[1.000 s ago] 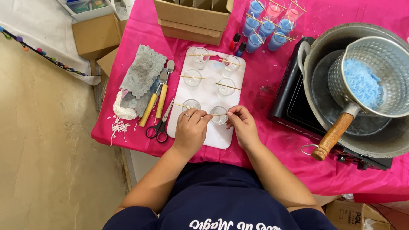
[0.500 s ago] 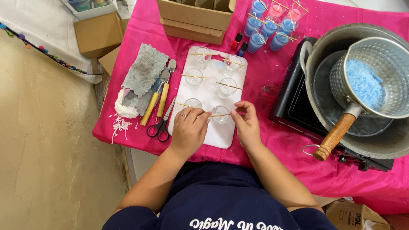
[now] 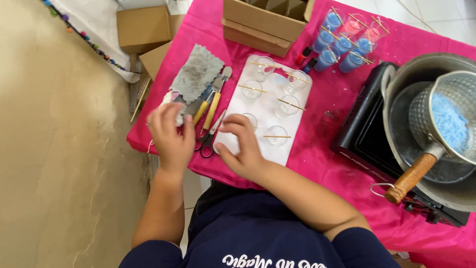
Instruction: The person is preparing candle wicks by wrapping them around wooden sticks and positioning them over glass jars. They also check on blue wax melting in a pot on a portable stove.
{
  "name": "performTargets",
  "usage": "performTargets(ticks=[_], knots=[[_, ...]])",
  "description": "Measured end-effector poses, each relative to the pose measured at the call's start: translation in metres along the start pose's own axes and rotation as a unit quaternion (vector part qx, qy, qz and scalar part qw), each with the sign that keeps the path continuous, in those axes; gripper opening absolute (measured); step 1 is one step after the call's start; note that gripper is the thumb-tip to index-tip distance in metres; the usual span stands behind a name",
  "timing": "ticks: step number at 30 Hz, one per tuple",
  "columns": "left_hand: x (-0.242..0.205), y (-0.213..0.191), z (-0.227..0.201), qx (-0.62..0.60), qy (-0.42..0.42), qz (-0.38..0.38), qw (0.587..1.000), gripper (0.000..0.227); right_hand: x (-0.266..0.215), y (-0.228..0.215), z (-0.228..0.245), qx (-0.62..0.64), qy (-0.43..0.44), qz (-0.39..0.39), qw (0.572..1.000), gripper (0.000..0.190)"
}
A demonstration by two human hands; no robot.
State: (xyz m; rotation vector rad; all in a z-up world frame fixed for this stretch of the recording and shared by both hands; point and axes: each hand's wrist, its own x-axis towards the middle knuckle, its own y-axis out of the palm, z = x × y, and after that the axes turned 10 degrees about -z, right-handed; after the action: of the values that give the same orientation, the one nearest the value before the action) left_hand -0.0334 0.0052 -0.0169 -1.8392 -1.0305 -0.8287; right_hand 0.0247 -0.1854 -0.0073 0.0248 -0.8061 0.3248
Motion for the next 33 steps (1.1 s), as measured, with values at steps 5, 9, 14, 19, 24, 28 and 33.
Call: performTargets(ticks=[5,9,14,19,24,28,33], knots=[[-0.001,-0.021,0.037,0.05,-0.144,0.084,0.985,0.062,-0.005,0.075,-0.029,0.085,0.12,0.053,0.988,0.04],[-0.009,-0.023,0.067,0.056,-0.218,0.234,0.946,0.09,-0.003,0.116,-0.04,0.019,0.137,0.144,0.98,0.068],[-0.037,0.001,0.104,0.068,-0.21,0.285,0.933,0.103,-0.001,0.138,-0.064,0.006,0.077,0.199,0.977,0.076],[-0.035,0.005,0.097,0.064,-0.254,0.306,0.915,0.093,0.004,0.13,-0.053,-0.08,0.045,0.211,0.973,0.071],[-0.053,0.013,0.113,0.05,-0.187,0.234,0.953,0.11,0.005,0.127,-0.054,-0.174,0.106,0.235,0.95,0.071],[-0.037,0.003,0.087,-0.005,-0.23,0.201,0.952,0.09,-0.003,0.126,-0.067,-0.136,0.136,0.239,0.952,0.07],[-0.034,-0.004,0.078,-0.073,-0.255,0.108,0.958,0.079,0.004,0.116,-0.052,-0.018,0.112,0.175,0.978,0.088]])
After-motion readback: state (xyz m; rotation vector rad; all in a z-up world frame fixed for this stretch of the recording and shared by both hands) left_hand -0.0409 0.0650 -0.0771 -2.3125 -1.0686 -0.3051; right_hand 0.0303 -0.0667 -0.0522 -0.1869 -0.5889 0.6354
